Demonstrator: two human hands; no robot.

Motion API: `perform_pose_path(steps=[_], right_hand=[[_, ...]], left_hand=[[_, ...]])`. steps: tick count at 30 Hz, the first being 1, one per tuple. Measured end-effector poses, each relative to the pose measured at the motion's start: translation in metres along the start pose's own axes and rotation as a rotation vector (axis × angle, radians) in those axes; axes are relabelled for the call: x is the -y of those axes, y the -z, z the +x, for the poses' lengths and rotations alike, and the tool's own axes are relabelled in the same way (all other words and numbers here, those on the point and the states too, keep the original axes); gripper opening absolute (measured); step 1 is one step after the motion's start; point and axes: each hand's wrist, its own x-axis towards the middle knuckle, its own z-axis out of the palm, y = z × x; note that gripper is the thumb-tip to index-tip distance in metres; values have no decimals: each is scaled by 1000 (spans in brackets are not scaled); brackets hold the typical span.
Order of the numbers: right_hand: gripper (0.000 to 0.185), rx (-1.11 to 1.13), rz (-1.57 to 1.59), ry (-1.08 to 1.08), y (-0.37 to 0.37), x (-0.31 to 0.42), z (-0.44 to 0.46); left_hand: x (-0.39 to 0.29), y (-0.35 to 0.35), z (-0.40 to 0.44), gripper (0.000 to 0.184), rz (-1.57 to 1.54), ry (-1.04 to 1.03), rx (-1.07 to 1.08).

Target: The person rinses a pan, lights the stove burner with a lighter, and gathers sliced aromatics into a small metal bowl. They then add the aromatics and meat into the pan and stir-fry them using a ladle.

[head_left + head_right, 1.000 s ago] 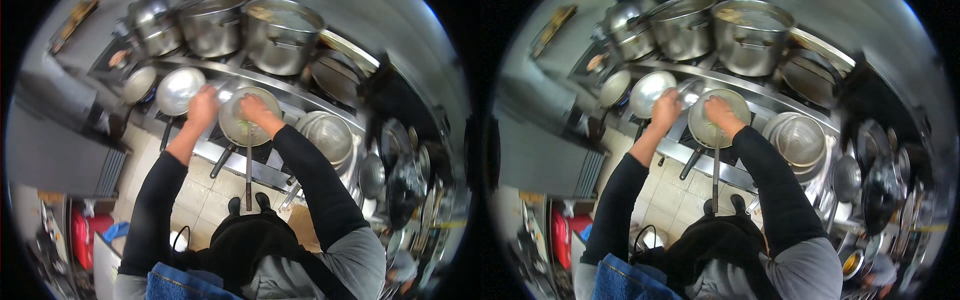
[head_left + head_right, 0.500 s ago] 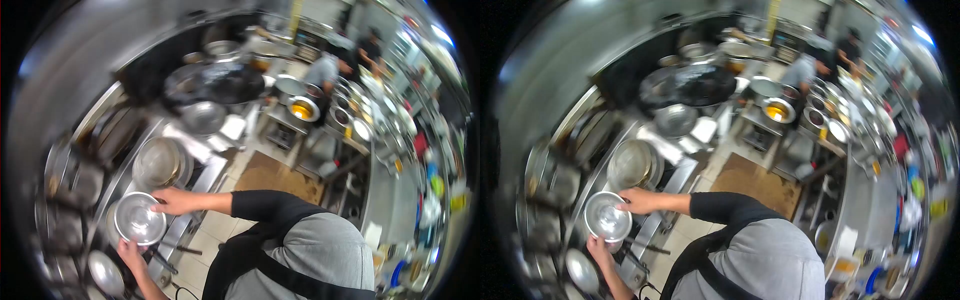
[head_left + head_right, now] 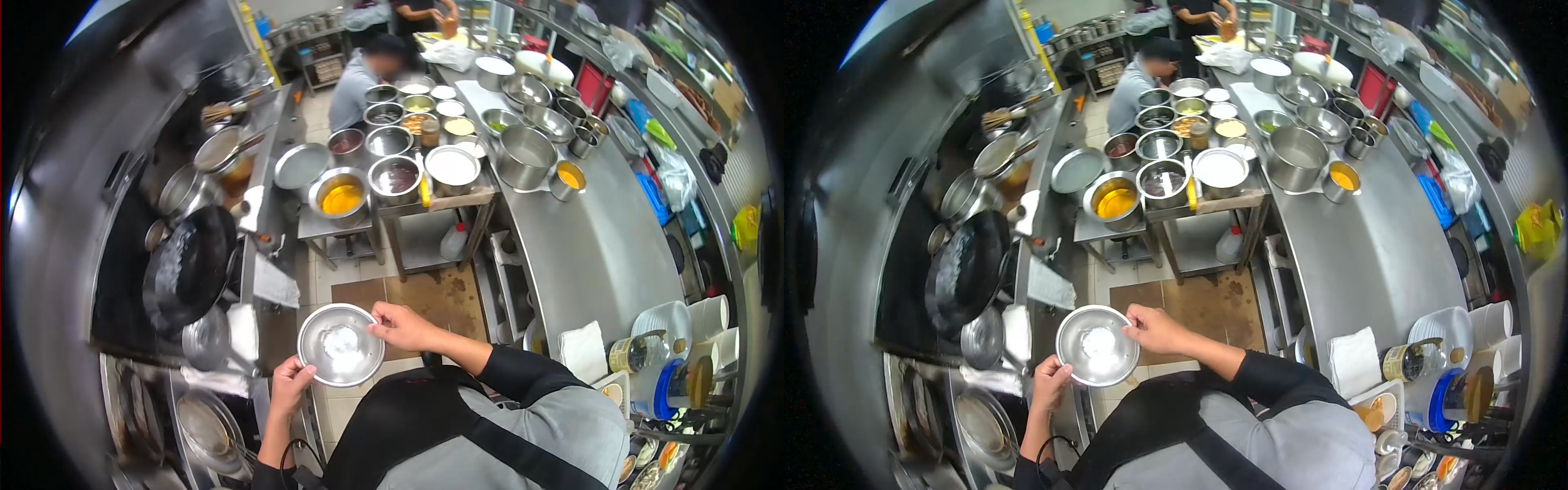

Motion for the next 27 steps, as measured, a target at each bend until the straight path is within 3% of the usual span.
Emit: perform_pose_path(steps=[2, 6, 10, 13, 18, 20, 22, 24, 26, 27], right_hand=[[22, -8, 181, -183, 36, -6, 12], [16, -155, 342, -145, 104, -20, 46], [14, -404, 355, -83, 189, -14, 79], [12, -595, 385, -179, 254, -7, 105], [10, -814, 680, 6, 370, 8, 177], [10, -882, 861, -5, 431, -16, 222], [11, -952, 959, -96, 487, -47, 271], [16, -975, 1039, -192, 551, -100, 329], [12, -999, 1079, -244, 597, -147, 377], [12, -1115, 1120, -293, 614, -167, 396]], left_hand=[[16, -10, 28, 18, -113, 79, 53], [67, 1, 57, 39, -34, 344, -165], [153, 56, 66, 33, 94, 597, -344], [200, 104, 72, 19, 522, 495, -104], [234, 158, 124, 21, 321, 488, -11], [221, 146, 127, 22, 267, 510, -30], [188, 103, 152, 15, 254, 479, -357], [183, 79, 175, 14, 237, 566, -497], [176, 43, 169, 12, 146, 523, -589], [180, 23, 155, 13, 97, 521, -635]])
